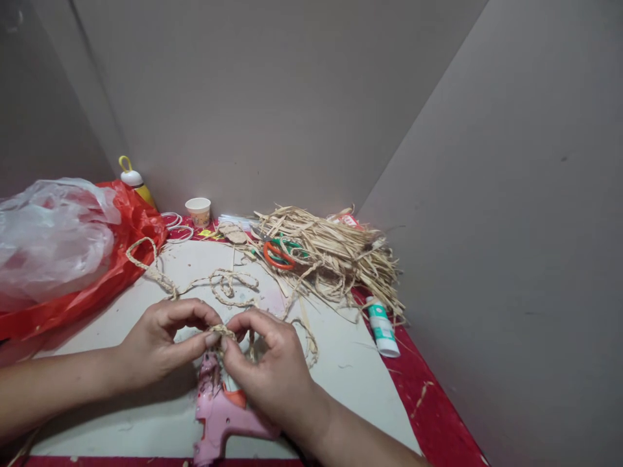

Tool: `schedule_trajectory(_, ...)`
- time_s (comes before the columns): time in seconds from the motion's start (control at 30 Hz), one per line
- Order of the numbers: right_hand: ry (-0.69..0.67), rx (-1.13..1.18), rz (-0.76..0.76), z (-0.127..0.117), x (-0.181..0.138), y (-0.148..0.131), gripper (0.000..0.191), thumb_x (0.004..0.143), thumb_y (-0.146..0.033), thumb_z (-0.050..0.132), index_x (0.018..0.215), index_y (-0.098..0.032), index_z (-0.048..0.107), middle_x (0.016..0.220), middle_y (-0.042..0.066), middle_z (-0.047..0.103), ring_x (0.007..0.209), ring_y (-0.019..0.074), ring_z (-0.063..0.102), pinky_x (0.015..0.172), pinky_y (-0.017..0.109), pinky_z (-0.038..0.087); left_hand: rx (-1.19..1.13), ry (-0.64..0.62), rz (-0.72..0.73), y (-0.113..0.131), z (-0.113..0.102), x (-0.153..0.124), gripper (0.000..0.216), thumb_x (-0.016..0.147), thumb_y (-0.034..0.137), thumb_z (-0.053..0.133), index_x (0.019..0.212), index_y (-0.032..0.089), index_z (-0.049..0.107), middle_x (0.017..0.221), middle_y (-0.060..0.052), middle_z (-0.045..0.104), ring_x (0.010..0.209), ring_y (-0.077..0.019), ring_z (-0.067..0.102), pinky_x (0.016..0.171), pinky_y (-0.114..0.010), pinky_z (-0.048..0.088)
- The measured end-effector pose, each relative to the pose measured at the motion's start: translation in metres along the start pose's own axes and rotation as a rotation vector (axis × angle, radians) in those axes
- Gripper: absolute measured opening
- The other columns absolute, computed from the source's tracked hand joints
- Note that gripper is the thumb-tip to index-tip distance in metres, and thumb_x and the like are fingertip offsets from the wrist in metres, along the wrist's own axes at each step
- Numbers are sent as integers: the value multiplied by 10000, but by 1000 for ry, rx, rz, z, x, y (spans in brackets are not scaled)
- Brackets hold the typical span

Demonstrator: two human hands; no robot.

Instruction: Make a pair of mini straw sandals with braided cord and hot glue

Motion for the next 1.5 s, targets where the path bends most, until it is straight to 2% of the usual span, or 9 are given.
schedule_trajectory(0.17, 55, -131, -70, 7, -4, 6, 77, 748, -154, 571, 696, -204, 599, 637, -2, 642, 613, 164, 615, 621, 268, 486, 37, 39, 5, -7, 7, -3, 83, 836, 207, 631, 793, 163, 687, 709, -16, 687, 659, -132, 614, 654, -213, 463)
schedule_trajectory(0.3, -6, -14, -7, 6, -4, 6, 69, 771, -173, 591, 817, -199, 634, 731, 4, 691, 672, 161, 651, 655, 252, 512, -41, 103, -39, -12, 7, 0, 56, 830, 212, 636, 811, 165, 661, 731, -8, 658, 684, -130, 598, 667, -213, 471)
schedule_trajectory(0.4, -9, 34, -8, 5, -5, 6, 311, 741, -197, 635, 1051, -197, 602, 898, 31, 727, 817, 189, 685, 755, 274, 533, -127, 186, -70, -11, 4, 2, 68, 814, 232, 659, 832, 169, 640, 738, -1, 633, 679, -127, 579, 640, -212, 464)
schedule_trajectory(0.53, 38, 16, 50, 3, -6, 15, 587, 817, -254, 622, 1351, -177, 392, 826, 18, 742, 765, 203, 708, 824, 351, 535, -139, 228, -52, -10, 1, 1, 63, 808, 220, 669, 830, 171, 636, 746, 2, 625, 683, -122, 569, 642, -211, 459)
schedule_trajectory(0.63, 46, -38, -7, 1, -6, 21, 684, 845, -258, 605, 1447, -179, 291, 923, 51, 743, 865, 223, 708, 867, 390, 519, -134, 240, -27, -13, 1, 0, 65, 817, 224, 671, 847, 173, 644, 771, -4, 640, 705, -124, 580, 657, -212, 465)
schedule_trajectory(0.87, -30, -261, -282, 2, -6, 34, 662, 813, -221, 666, 1411, -231, 381, 1033, 86, 731, 935, 273, 679, 860, 455, 474, -157, 312, 95, -21, -1, 1, 58, 836, 176, 649, 889, 192, 664, 822, -3, 668, 748, -117, 605, 697, -208, 481)
schedule_trajectory(0.97, -93, -259, -352, 6, -3, 37, 477, 824, -197, 683, 1266, -241, 508, 1021, 73, 753, 884, 257, 701, 917, 478, 408, -165, 290, 82, -22, -2, -1, 43, 837, 184, 652, 879, 187, 658, 813, -4, 663, 742, -118, 605, 696, -212, 483)
schedule_trajectory(1.13, -129, -132, -303, 4, 3, 33, 209, 855, -107, 635, 1009, -248, 628, 844, -13, 762, 740, 178, 708, 936, 426, 376, -195, 210, 20, -23, -3, -1, 67, 843, 216, 646, 896, 178, 633, 804, -8, 632, 738, -124, 583, 676, -220, 470)
schedule_trajectory(1.5, -159, -323, -503, -10, 5, 29, 235, 888, -88, 587, 1107, -167, 619, 766, 31, 749, 648, 185, 685, 876, 427, 403, -415, 67, -141, -19, -5, 0, 243, 812, 216, 679, 979, 206, 502, 815, 13, 633, 732, -106, 554, 684, -219, 435)
Point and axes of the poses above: each hand's wrist, its own x-axis towards the middle knuckle, its own z-axis out of the palm, y = z × x, the point moved 1 cm from there along x, towards the middle knuckle
